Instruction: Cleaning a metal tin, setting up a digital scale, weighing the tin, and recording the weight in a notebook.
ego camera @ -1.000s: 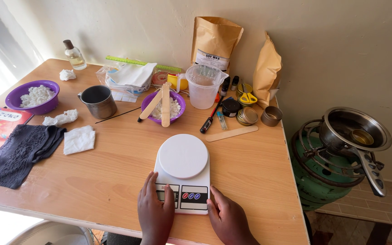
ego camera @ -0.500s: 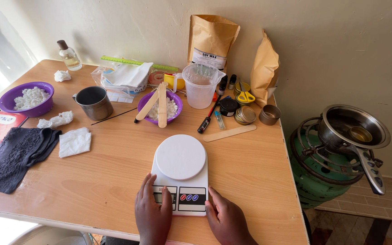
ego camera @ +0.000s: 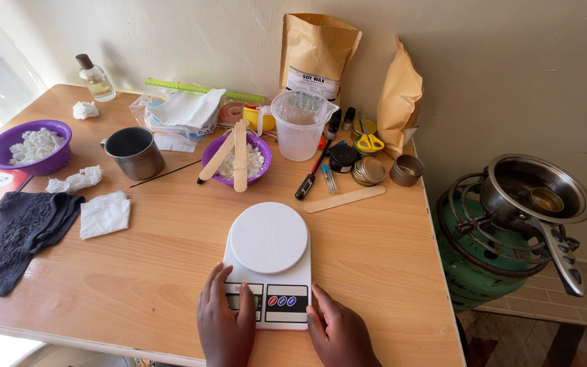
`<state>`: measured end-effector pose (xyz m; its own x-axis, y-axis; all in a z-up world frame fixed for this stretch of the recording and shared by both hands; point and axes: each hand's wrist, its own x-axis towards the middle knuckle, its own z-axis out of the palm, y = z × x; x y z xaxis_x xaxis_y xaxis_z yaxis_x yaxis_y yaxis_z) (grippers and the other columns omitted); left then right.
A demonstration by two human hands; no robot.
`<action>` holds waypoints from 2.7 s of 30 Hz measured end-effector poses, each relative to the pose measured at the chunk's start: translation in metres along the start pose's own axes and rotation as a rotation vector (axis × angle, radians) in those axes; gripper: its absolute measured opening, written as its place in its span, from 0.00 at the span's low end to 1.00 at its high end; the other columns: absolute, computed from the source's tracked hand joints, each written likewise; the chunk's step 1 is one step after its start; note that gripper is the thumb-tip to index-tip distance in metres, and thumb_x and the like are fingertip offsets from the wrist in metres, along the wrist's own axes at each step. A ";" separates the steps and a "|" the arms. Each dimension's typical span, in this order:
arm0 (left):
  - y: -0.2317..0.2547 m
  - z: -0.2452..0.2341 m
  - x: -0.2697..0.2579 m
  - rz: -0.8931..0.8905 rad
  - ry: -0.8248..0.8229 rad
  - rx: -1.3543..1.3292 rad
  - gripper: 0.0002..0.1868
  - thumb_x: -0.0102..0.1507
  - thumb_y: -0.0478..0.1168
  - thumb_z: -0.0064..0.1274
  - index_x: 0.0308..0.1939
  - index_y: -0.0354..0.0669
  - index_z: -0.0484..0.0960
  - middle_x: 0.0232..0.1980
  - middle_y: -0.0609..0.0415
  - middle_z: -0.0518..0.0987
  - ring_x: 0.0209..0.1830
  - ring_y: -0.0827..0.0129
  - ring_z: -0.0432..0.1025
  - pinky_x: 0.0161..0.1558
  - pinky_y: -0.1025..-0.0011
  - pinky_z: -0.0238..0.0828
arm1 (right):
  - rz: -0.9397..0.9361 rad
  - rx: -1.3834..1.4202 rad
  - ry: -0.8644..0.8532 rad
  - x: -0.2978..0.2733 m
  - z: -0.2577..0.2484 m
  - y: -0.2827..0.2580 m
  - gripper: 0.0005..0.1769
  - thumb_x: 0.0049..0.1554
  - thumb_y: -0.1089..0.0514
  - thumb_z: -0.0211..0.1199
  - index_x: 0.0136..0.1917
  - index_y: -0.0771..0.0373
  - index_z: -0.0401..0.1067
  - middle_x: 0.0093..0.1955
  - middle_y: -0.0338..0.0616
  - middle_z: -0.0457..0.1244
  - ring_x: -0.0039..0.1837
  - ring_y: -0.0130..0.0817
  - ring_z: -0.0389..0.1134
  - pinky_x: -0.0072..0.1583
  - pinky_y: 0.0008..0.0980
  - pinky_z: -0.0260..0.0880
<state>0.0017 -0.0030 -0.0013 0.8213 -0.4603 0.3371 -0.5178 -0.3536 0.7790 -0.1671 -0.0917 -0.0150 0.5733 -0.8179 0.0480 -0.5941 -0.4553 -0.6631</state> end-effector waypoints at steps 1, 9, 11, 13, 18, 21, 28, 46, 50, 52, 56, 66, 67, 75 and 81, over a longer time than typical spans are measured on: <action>0.000 0.000 0.000 -0.013 0.005 -0.007 0.19 0.56 0.43 0.47 0.51 0.46 0.76 0.62 0.54 0.73 0.61 0.62 0.66 0.59 0.62 0.58 | -0.007 0.000 0.000 0.000 0.000 0.000 0.27 0.54 0.46 0.52 0.66 0.51 0.62 0.31 0.33 0.64 0.33 0.33 0.65 0.39 0.34 0.66; 0.004 -0.004 0.005 -0.105 0.024 -0.117 0.18 0.56 0.41 0.46 0.50 0.48 0.76 0.61 0.56 0.75 0.59 0.63 0.68 0.57 0.64 0.59 | -0.019 -0.029 -0.004 0.003 -0.002 -0.005 0.28 0.55 0.46 0.51 0.67 0.52 0.61 0.28 0.34 0.63 0.31 0.34 0.64 0.36 0.36 0.64; 0.011 -0.009 0.007 -0.159 0.018 -0.167 0.18 0.56 0.40 0.45 0.50 0.47 0.76 0.60 0.55 0.75 0.59 0.63 0.68 0.57 0.64 0.60 | -0.051 -0.050 -0.008 0.003 -0.004 -0.007 0.28 0.55 0.47 0.51 0.68 0.53 0.60 0.26 0.37 0.63 0.29 0.35 0.62 0.34 0.37 0.62; 0.020 -0.015 0.007 -0.313 0.070 -0.310 0.16 0.56 0.36 0.43 0.47 0.47 0.78 0.59 0.53 0.77 0.60 0.67 0.70 0.56 0.69 0.63 | -0.097 -0.055 -0.049 0.003 -0.006 -0.008 0.30 0.55 0.46 0.52 0.70 0.52 0.57 0.29 0.33 0.62 0.30 0.34 0.61 0.34 0.36 0.62; 0.023 -0.014 0.006 -0.368 0.135 -0.421 0.15 0.58 0.34 0.43 0.47 0.43 0.79 0.56 0.53 0.78 0.58 0.71 0.71 0.56 0.74 0.64 | -0.121 -0.007 -0.042 0.001 -0.017 -0.019 0.30 0.55 0.47 0.54 0.70 0.54 0.59 0.25 0.31 0.52 0.28 0.28 0.54 0.33 0.33 0.58; 0.022 -0.015 0.005 -0.373 0.149 -0.429 0.16 0.58 0.33 0.42 0.48 0.42 0.79 0.54 0.54 0.79 0.56 0.72 0.72 0.55 0.75 0.65 | -0.113 0.044 -0.038 0.000 -0.018 -0.020 0.29 0.55 0.47 0.53 0.69 0.55 0.61 0.23 0.33 0.50 0.27 0.28 0.52 0.32 0.32 0.55; 0.022 -0.017 -0.009 0.067 0.353 -0.263 0.13 0.60 0.28 0.44 0.45 0.43 0.78 0.46 0.56 0.79 0.47 0.67 0.71 0.52 0.70 0.65 | 0.201 0.597 -0.167 0.034 -0.016 -0.001 0.14 0.53 0.57 0.58 0.51 0.59 0.78 0.26 0.37 0.61 0.30 0.21 0.58 0.36 0.22 0.59; 0.012 -0.016 -0.011 0.216 0.223 -0.310 0.12 0.56 0.27 0.43 0.35 0.45 0.79 0.34 0.59 0.79 0.36 0.68 0.71 0.44 0.72 0.64 | -0.571 -0.686 -0.068 -0.017 -0.031 0.128 0.41 0.48 0.56 0.51 0.75 0.40 0.47 0.67 0.38 0.54 0.68 0.42 0.54 0.57 0.41 0.61; 0.007 -0.016 0.001 0.233 0.217 -0.335 0.11 0.57 0.27 0.44 0.35 0.44 0.79 0.33 0.59 0.79 0.35 0.69 0.71 0.43 0.73 0.65 | -0.550 -0.515 0.577 -0.073 -0.018 0.097 0.17 0.49 0.47 0.59 0.53 0.33 0.72 0.45 0.24 0.67 0.48 0.31 0.68 0.45 0.35 0.68; -0.014 -0.013 0.014 0.258 0.264 -0.244 0.09 0.59 0.29 0.45 0.39 0.43 0.79 0.37 0.56 0.79 0.37 0.67 0.72 0.44 0.72 0.66 | -0.509 -0.420 0.571 -0.081 -0.021 0.103 0.17 0.49 0.49 0.58 0.53 0.36 0.72 0.45 0.27 0.67 0.47 0.30 0.68 0.44 0.33 0.68; -0.074 -0.044 0.126 0.415 0.401 0.147 0.12 0.56 0.29 0.50 0.43 0.42 0.80 0.38 0.45 0.78 0.39 0.46 0.71 0.45 0.55 0.67 | -0.447 -0.276 0.586 -0.082 -0.034 0.117 0.17 0.49 0.54 0.57 0.53 0.41 0.73 0.46 0.30 0.67 0.46 0.29 0.69 0.42 0.30 0.69; -0.137 -0.064 0.157 0.187 -0.178 0.681 0.21 0.65 0.52 0.36 0.55 0.53 0.78 0.56 0.51 0.77 0.56 0.54 0.69 0.59 0.59 0.61 | -0.134 0.194 0.727 -0.106 -0.078 0.156 0.18 0.49 0.68 0.54 0.51 0.56 0.75 0.47 0.42 0.68 0.40 0.26 0.72 0.38 0.18 0.71; -0.118 -0.067 0.137 0.187 -0.160 0.705 0.19 0.65 0.50 0.36 0.51 0.56 0.80 0.47 0.51 0.82 0.45 0.50 0.74 0.53 0.60 0.66 | -0.090 0.267 0.736 -0.110 -0.079 0.159 0.18 0.49 0.70 0.54 0.50 0.58 0.76 0.47 0.43 0.68 0.39 0.25 0.72 0.37 0.17 0.72; 0.014 -0.025 -0.020 -0.075 0.232 -0.153 0.11 0.65 0.45 0.48 0.41 0.44 0.82 0.24 0.55 0.73 0.25 0.71 0.63 0.27 0.74 0.58 | -0.098 0.121 0.900 -0.066 -0.216 0.072 0.05 0.58 0.64 0.62 0.50 0.61 0.71 0.47 0.45 0.66 0.47 0.30 0.66 0.44 0.25 0.70; 0.065 0.024 -0.045 0.493 0.087 -0.183 0.05 0.58 0.39 0.52 0.33 0.49 0.83 0.34 0.63 0.82 0.31 0.76 0.74 0.33 0.76 0.67 | 0.070 0.060 0.885 0.004 -0.322 0.142 0.08 0.69 0.66 0.58 0.60 0.72 0.71 0.45 0.51 0.65 0.47 0.33 0.66 0.49 0.30 0.66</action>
<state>-0.0746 -0.0249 0.0215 0.5115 -0.4639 0.7233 -0.8039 0.0389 0.5935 -0.4308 -0.2729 0.1321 -0.1242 -0.8264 0.5492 -0.5666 -0.3953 -0.7230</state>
